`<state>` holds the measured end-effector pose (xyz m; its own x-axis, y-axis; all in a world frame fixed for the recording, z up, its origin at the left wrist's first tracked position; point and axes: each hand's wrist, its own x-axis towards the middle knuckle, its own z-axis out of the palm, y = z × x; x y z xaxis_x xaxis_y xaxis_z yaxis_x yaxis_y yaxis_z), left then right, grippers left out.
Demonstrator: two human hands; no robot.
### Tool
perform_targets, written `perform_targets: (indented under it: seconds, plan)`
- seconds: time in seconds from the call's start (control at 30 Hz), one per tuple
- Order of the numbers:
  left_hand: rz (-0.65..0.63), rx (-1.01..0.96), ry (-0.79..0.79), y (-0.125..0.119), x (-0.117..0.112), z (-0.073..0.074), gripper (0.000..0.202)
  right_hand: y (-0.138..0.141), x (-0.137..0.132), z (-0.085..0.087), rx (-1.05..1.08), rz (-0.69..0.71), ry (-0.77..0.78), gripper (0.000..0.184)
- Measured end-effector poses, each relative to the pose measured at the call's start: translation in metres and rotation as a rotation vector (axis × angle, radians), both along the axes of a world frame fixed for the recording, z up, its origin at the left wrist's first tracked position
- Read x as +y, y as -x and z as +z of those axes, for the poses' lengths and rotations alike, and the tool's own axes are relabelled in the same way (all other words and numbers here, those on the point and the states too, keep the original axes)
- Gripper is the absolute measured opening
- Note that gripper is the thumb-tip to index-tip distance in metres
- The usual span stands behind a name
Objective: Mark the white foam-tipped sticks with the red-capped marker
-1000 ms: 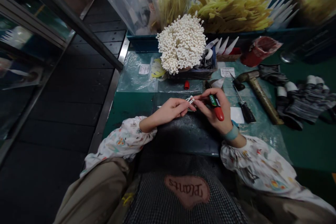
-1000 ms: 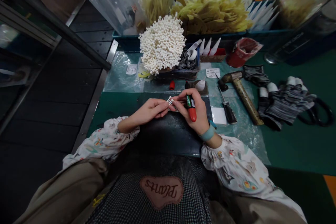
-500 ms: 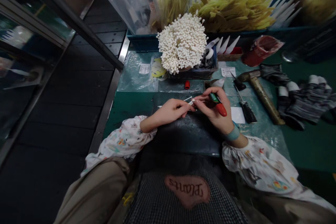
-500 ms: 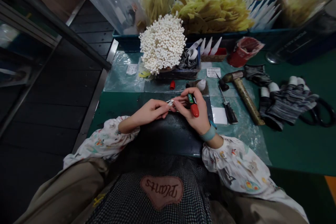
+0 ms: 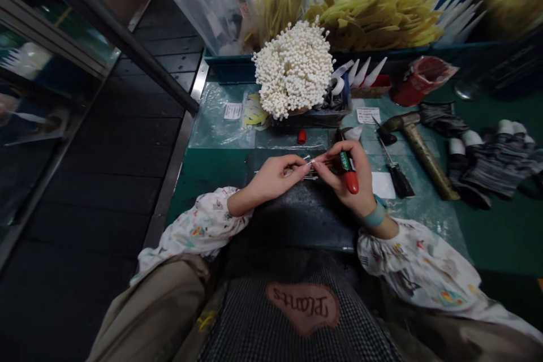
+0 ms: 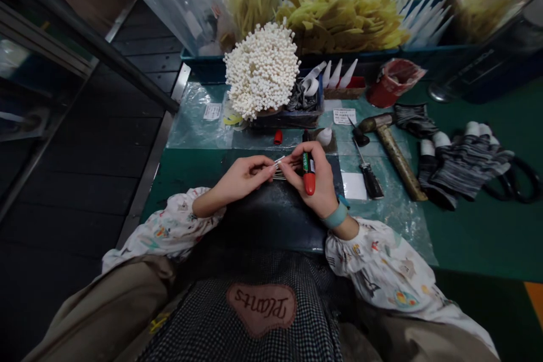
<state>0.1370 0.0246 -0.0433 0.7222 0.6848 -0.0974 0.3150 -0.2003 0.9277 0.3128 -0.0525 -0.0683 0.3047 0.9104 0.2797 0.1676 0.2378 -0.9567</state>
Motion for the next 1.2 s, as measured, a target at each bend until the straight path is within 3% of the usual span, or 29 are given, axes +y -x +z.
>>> perform_targets:
  seconds: [0.13,0.27,0.4,0.5,0.67,1.0,1.1,1.2]
  plan:
    - [0.030,-0.039,0.057,-0.001,0.000,-0.001,0.030,0.001,0.000,0.001,-0.090,-0.041,-0.006,0.029]
    - [0.057,-0.123,0.158,0.002,0.004,0.000,0.029,-0.002,-0.004,0.005,-0.136,-0.082,-0.095,0.013]
    - [0.079,-0.158,0.188,0.003,0.008,0.001,0.031,-0.010,-0.011,0.006,-0.303,-0.151,-0.335,0.032]
    - [0.094,-0.144,0.191,0.003,0.008,0.001,0.029,-0.015,-0.016,0.009,-0.516,-0.137,-0.453,0.033]
    - [0.082,-0.114,0.189,0.003,0.005,0.001,0.028,-0.011,-0.018,0.016,-0.681,-0.073,-0.406,0.016]
    - [0.075,-0.108,0.208,0.002,0.005,0.001,0.028,-0.008,-0.012,0.014,-0.683,-0.058,-0.399,0.012]
    - [0.075,-0.056,0.063,0.003,0.007,-0.003,0.030,-0.009,-0.015,0.016,-0.662,-0.075,-0.367,0.012]
    - [0.066,0.052,-0.319,0.004,0.009,-0.010,0.029,-0.011,-0.016,0.017,-0.605,-0.126,-0.364,0.015]
